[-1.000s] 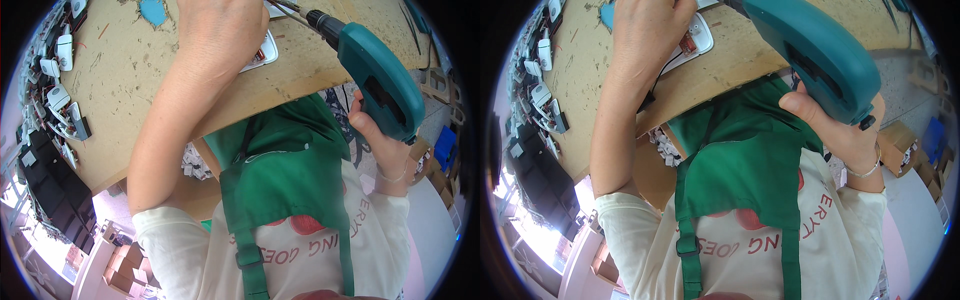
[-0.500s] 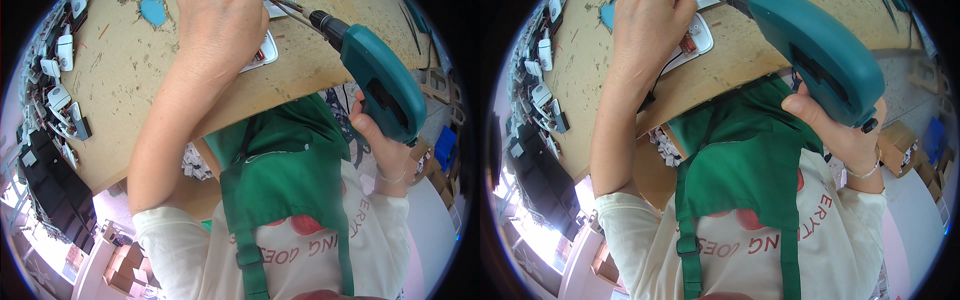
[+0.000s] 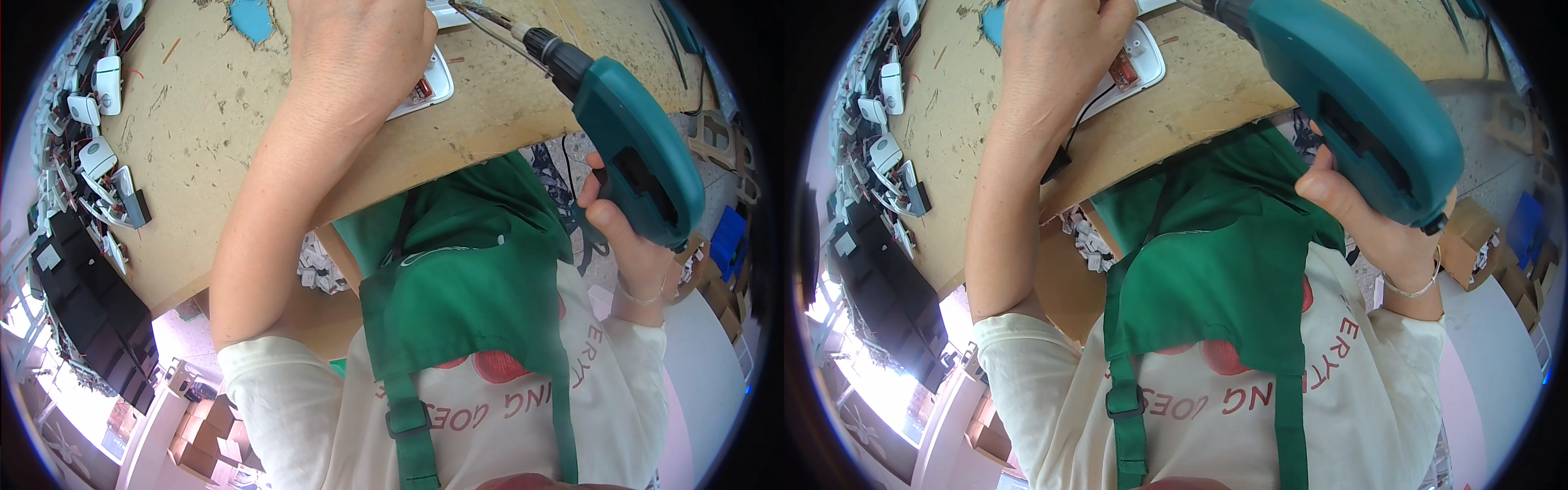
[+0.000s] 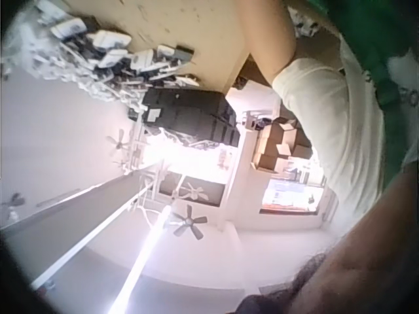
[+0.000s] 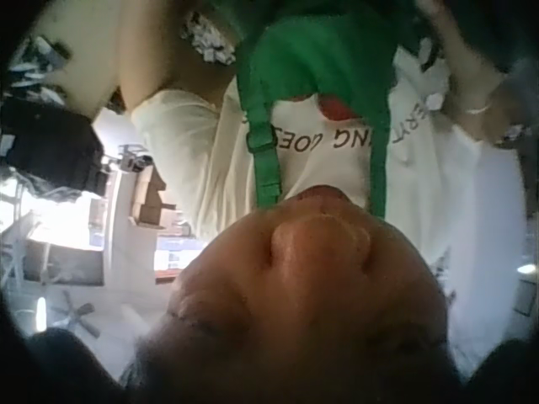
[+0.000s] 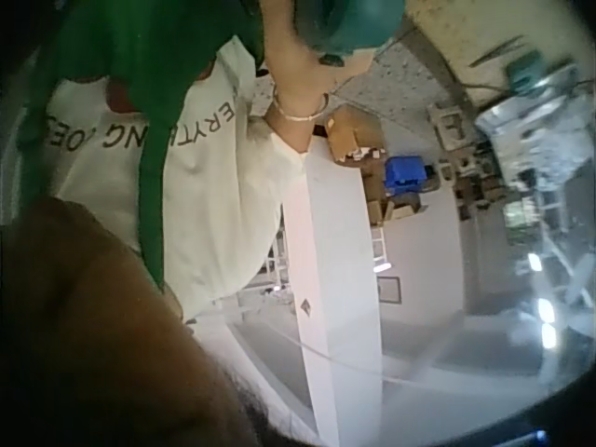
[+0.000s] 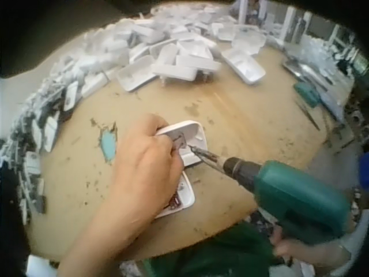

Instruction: Soldering wires and assembling internal components within a white plastic enclosure.

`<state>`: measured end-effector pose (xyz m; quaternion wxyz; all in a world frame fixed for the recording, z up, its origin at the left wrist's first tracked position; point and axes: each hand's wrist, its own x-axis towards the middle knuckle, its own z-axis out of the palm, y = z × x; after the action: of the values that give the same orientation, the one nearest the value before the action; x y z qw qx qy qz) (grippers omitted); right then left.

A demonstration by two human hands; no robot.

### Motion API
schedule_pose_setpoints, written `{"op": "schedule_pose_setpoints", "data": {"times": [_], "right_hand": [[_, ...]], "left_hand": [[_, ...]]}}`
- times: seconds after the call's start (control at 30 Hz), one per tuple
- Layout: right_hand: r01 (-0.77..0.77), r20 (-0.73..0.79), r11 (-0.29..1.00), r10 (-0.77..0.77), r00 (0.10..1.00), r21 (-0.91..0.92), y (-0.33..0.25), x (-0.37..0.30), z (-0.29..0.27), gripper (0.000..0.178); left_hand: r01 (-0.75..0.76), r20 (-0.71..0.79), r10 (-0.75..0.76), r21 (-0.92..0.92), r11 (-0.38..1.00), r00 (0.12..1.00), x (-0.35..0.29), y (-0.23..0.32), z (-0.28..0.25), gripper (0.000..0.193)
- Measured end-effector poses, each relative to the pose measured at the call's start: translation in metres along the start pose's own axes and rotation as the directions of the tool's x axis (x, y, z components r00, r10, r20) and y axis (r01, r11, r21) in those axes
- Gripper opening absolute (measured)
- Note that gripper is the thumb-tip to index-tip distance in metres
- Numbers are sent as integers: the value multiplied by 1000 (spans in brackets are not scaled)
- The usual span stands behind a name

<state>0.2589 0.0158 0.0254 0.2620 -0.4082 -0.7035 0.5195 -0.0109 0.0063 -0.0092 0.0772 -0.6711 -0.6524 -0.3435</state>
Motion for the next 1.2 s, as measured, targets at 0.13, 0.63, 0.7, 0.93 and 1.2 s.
{"op": "schedule_pose_setpoints", "data": {"times": [0.13, 0.63, 0.7, 0.93, 1.2], "right_hand": [[-40, 37, 985, 34, 999, 168, 0, -4, -3, 51], [-45, -35, 991, 50, 998, 127, 7, -11, -9, 80], [-37, -40, 990, 43, 998, 137, 8, -11, -9, 80], [-48, -19, 990, 51, 999, 134, 8, -10, -10, 78], [-19, 50, 965, 6, 999, 262, 11, -9, -12, 61]], "left_hand": [[3, 11, -3, -13, 1000, 1000, 0, -1, -2, 5], [393, 165, -367, -172, 903, 915, 12, 11, -17, 11], [415, 187, -385, -163, 895, 904, 15, 14, -20, 11], [368, 163, -343, -160, 916, 925, 13, 9, -18, 11], [275, 124, -257, -154, 949, 958, 8, 8, -17, 10]]}}
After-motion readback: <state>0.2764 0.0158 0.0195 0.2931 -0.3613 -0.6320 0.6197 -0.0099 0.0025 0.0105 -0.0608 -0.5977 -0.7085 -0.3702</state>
